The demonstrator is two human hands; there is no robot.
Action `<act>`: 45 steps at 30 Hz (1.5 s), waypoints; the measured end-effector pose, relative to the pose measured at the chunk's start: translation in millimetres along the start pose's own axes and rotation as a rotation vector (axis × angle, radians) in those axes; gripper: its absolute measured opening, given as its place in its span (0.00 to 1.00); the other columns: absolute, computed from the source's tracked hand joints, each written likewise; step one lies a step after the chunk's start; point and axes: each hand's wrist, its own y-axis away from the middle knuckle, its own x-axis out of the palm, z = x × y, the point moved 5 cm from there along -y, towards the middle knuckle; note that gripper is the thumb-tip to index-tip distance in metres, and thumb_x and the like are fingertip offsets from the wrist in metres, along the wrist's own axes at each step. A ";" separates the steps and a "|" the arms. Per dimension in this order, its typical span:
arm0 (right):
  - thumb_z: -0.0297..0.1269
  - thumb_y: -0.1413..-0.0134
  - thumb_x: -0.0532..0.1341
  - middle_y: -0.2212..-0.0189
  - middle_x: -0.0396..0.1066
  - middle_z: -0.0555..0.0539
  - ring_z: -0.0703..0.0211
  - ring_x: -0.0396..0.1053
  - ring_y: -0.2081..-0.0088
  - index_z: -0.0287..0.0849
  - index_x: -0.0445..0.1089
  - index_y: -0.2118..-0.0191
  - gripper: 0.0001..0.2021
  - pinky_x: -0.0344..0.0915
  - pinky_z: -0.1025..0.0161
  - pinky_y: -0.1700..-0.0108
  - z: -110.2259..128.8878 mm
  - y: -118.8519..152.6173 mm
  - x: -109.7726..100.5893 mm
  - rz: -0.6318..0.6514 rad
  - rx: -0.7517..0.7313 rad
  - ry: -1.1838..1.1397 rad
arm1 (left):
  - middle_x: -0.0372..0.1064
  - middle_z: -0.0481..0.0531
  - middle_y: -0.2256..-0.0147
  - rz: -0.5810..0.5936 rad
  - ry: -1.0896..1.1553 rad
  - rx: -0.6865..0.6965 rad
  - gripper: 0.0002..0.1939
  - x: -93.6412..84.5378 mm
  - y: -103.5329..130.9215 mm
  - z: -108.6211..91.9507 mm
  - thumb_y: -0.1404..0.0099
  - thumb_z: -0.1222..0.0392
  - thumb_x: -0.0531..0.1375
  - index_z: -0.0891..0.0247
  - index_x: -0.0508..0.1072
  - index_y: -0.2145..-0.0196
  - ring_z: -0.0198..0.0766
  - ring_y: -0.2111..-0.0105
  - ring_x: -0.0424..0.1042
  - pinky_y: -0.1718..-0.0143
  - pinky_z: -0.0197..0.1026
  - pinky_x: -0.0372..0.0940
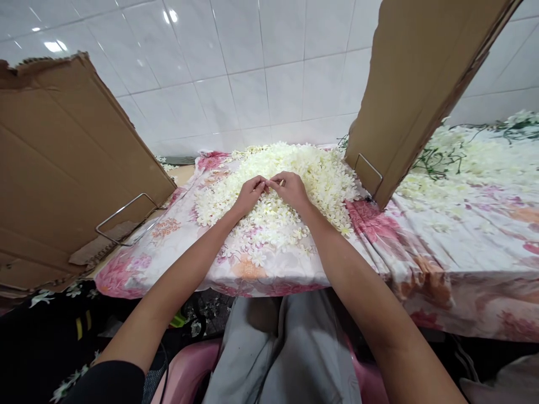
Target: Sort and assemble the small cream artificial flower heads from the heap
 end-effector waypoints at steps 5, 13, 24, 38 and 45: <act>0.46 0.45 0.65 0.70 0.77 0.45 0.57 0.67 0.71 0.41 0.80 0.70 0.13 0.62 0.60 0.68 4.3 -0.7 -5.2 -0.061 -0.015 0.032 | 0.76 0.51 0.69 -0.023 -0.031 -0.034 0.09 -0.7 -0.1 0.1 0.27 0.60 0.55 0.62 0.73 0.64 0.37 0.70 0.70 0.63 0.39 0.63; 0.48 0.53 0.71 0.78 0.69 0.49 0.59 0.64 0.74 0.41 0.77 0.72 0.14 0.59 0.60 0.70 8.6 0.5 -5.0 -0.053 0.024 -0.032 | 0.75 0.50 0.67 0.046 -0.028 -0.059 0.08 4.9 -1.4 5.1 0.29 0.62 0.54 0.63 0.72 0.65 0.38 0.65 0.72 0.58 0.40 0.64; 0.62 0.58 0.73 0.80 0.65 0.50 0.61 0.60 0.75 0.41 0.76 0.73 0.25 0.56 0.60 0.71 18.0 3.2 -4.7 -0.010 -0.004 -0.060 | 0.70 0.48 0.70 0.070 0.030 -0.076 0.07 6.6 -2.4 5.2 0.34 0.65 0.54 0.63 0.70 0.69 0.36 0.67 0.67 0.62 0.38 0.61; 0.48 0.55 0.72 0.82 0.58 0.54 0.62 0.57 0.75 0.43 0.71 0.77 0.16 0.54 0.61 0.70 18.3 2.2 -3.7 -0.034 0.000 0.025 | 0.72 0.49 0.68 0.083 -0.015 -0.045 0.10 6.8 -3.0 2.1 0.32 0.65 0.51 0.62 0.71 0.68 0.39 0.64 0.69 0.57 0.40 0.63; 0.35 0.54 0.66 0.77 0.68 0.51 0.60 0.63 0.73 0.42 0.73 0.73 0.03 0.59 0.62 0.68 18.5 3.7 -0.3 0.019 0.003 -0.002 | 0.71 0.49 0.68 0.086 -0.005 -0.015 0.15 6.6 -1.9 1.0 0.26 0.53 0.53 0.63 0.72 0.66 0.38 0.65 0.68 0.59 0.39 0.62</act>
